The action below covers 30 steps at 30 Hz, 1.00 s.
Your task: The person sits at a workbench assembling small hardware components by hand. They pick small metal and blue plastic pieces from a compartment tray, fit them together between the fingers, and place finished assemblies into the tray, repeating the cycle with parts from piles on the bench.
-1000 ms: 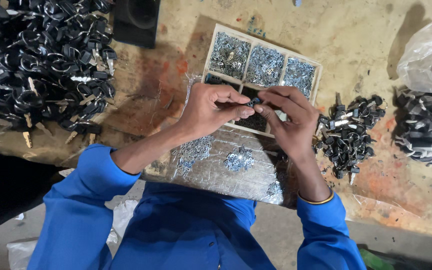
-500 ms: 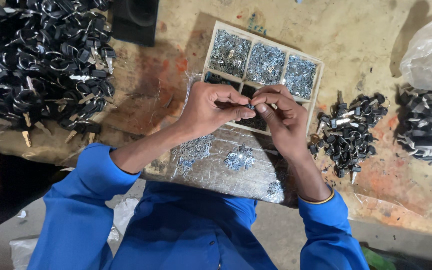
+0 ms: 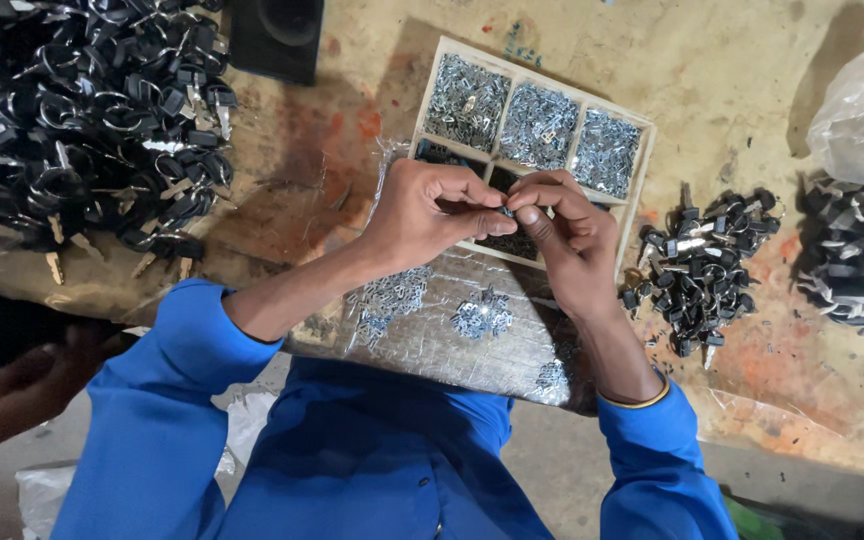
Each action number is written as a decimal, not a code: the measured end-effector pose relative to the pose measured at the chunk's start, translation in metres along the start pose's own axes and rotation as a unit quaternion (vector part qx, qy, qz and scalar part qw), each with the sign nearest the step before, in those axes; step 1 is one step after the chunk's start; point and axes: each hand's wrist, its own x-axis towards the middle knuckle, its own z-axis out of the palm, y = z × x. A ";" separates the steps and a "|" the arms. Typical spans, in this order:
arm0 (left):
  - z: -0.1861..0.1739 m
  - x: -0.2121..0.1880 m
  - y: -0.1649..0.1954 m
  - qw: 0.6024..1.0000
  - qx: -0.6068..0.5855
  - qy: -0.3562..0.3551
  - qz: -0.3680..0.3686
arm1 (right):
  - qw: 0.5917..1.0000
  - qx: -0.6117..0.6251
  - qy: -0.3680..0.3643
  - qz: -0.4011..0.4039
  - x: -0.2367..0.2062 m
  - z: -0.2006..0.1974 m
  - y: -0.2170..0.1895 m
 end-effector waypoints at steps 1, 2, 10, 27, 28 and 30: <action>0.000 0.000 0.000 1.000 0.002 0.001 0.001 | 1.000 0.001 0.000 -0.002 0.000 0.000 0.000; 0.000 0.000 0.000 1.000 0.004 0.001 0.002 | 1.000 0.001 0.000 -0.004 0.000 0.001 0.000; 0.000 0.000 0.001 1.000 0.018 0.007 0.011 | 0.999 -0.038 0.008 -0.025 -0.001 0.002 -0.001; -0.005 -0.005 0.004 1.000 0.012 0.012 -0.012 | 0.989 -0.140 0.042 -0.012 0.004 -0.005 -0.015; -0.004 -0.005 0.005 1.000 0.010 0.014 -0.018 | 0.958 -0.281 0.027 -0.047 0.007 -0.006 -0.015; -0.003 -0.002 0.006 0.999 0.013 0.018 -0.027 | 0.890 -0.449 -0.006 -0.080 0.011 -0.005 -0.012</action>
